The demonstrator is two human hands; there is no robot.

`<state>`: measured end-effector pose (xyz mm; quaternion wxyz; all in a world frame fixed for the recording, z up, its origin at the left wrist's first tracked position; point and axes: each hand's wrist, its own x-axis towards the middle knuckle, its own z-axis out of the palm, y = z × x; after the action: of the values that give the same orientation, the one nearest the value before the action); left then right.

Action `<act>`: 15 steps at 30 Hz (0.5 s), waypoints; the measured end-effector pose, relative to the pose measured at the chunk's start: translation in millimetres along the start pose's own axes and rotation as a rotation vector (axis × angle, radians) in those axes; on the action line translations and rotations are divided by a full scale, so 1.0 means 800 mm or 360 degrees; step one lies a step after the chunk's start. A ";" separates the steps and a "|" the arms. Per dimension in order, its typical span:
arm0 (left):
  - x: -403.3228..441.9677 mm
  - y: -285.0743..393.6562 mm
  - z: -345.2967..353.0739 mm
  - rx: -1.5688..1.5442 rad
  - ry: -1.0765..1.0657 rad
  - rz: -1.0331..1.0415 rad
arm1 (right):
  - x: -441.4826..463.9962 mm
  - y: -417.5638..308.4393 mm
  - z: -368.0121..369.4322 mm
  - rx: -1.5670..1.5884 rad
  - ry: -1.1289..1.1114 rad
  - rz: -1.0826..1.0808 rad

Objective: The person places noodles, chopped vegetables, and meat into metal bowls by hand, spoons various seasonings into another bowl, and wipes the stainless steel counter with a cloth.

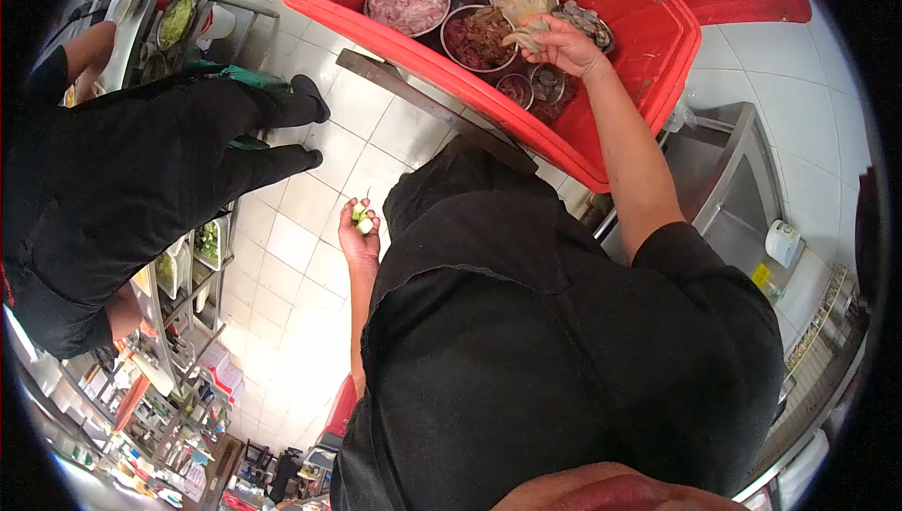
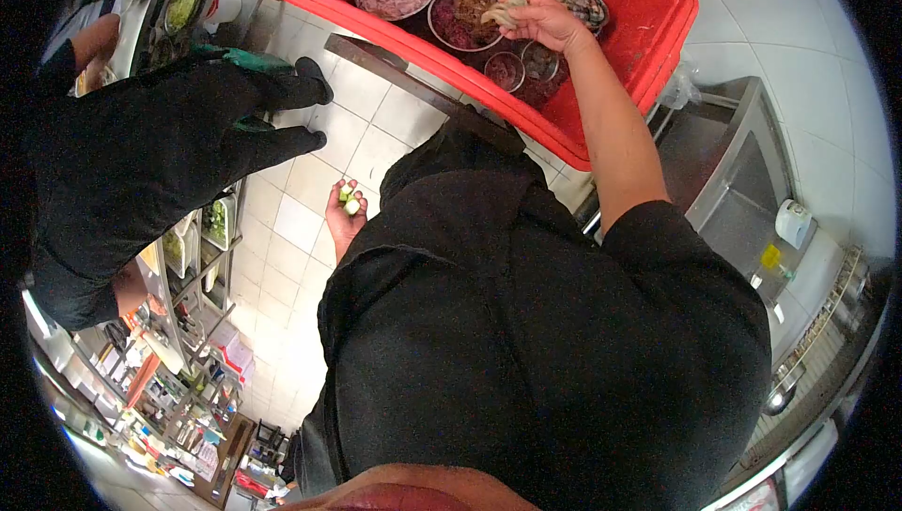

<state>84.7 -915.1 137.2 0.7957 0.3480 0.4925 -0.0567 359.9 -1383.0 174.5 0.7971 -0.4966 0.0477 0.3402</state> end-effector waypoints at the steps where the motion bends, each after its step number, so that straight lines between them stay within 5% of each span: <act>1: 0.000 0.002 -0.002 0.0000 -0.0008 0.0011 | -0.001 -0.001 0.014 0.0025 0.0023 -0.0043; 8: 0.015 0.017 -0.023 -0.0011 -0.0140 0.0003 | -0.013 -0.013 0.107 0.0437 -0.0077 -0.0376; 15: 0.023 0.072 -0.074 -0.0047 -0.0184 0.0082 | 0.009 -0.003 0.197 0.0221 0.0015 -0.0656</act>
<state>74.8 -830.7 134.7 0.8291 0.3449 0.4373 -0.0489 325.8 -1250.6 252.6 0.8818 -0.4415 -0.0276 0.1636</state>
